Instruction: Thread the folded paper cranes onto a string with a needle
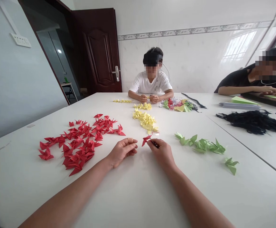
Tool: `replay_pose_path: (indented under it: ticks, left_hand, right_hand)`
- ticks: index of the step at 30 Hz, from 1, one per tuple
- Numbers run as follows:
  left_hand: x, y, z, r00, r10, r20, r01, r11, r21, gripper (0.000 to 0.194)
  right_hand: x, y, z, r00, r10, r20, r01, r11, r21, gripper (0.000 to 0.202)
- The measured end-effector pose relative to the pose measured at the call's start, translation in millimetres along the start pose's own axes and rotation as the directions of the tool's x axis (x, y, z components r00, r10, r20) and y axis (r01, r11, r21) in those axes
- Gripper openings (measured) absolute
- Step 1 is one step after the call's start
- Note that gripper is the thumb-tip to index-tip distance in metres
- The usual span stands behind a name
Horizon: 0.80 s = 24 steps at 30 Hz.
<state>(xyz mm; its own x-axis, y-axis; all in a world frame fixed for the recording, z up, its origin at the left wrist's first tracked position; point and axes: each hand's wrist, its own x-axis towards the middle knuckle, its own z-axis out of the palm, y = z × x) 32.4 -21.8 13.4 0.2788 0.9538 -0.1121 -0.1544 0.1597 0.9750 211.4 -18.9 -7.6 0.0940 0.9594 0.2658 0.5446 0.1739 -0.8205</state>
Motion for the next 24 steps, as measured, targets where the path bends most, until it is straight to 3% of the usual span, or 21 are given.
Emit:
replay_pose_path:
  ticks: [6,10,15,18,20,22,24]
  left_hand:
    - [1.9,-5.3,2.0,0.998,0.047,0.032,-0.048,0.999,0.018,0.019]
    - [2.9,-8.3,1.9,0.996,0.063,0.055,-0.067,0.995,0.07,0.017]
    - [3.9,-9.9,2.8,0.997,0.055,0.063,-0.059,0.996,0.067,0.016]
    - [5.9,-12.2,2.9,0.996,0.059,0.074,-0.065,0.994,0.087,0.015]
    - [10.0,-13.2,-1.5,0.992,0.125,0.024,-0.128,0.979,0.159,0.015]
    - [16.9,-12.2,-11.6,0.948,0.308,-0.083,-0.27,0.912,0.309,0.013]
    - [25.7,-9.2,-26.4,0.819,0.541,-0.192,-0.387,0.768,0.51,0.015]
  right_hand:
    - [41.7,7.6,6.7,0.983,-0.153,0.106,0.166,0.979,-0.122,0.032]
    - [77.6,12.3,17.1,0.982,-0.136,0.128,0.157,0.973,-0.169,0.033]
    - [116.3,17.2,34.7,0.982,-0.163,0.092,0.174,0.975,-0.135,0.028]
    - [120.3,16.0,39.5,0.98,-0.194,0.039,0.196,0.977,-0.081,0.029]
    - [113.7,14.3,38.7,0.98,-0.199,-0.016,0.198,0.979,-0.04,0.032]
    - [102.8,13.2,35.8,0.982,-0.169,-0.082,0.17,0.985,0.002,0.035]
    - [91.9,13.8,31.5,0.981,-0.11,-0.157,0.118,0.992,0.043,0.037]
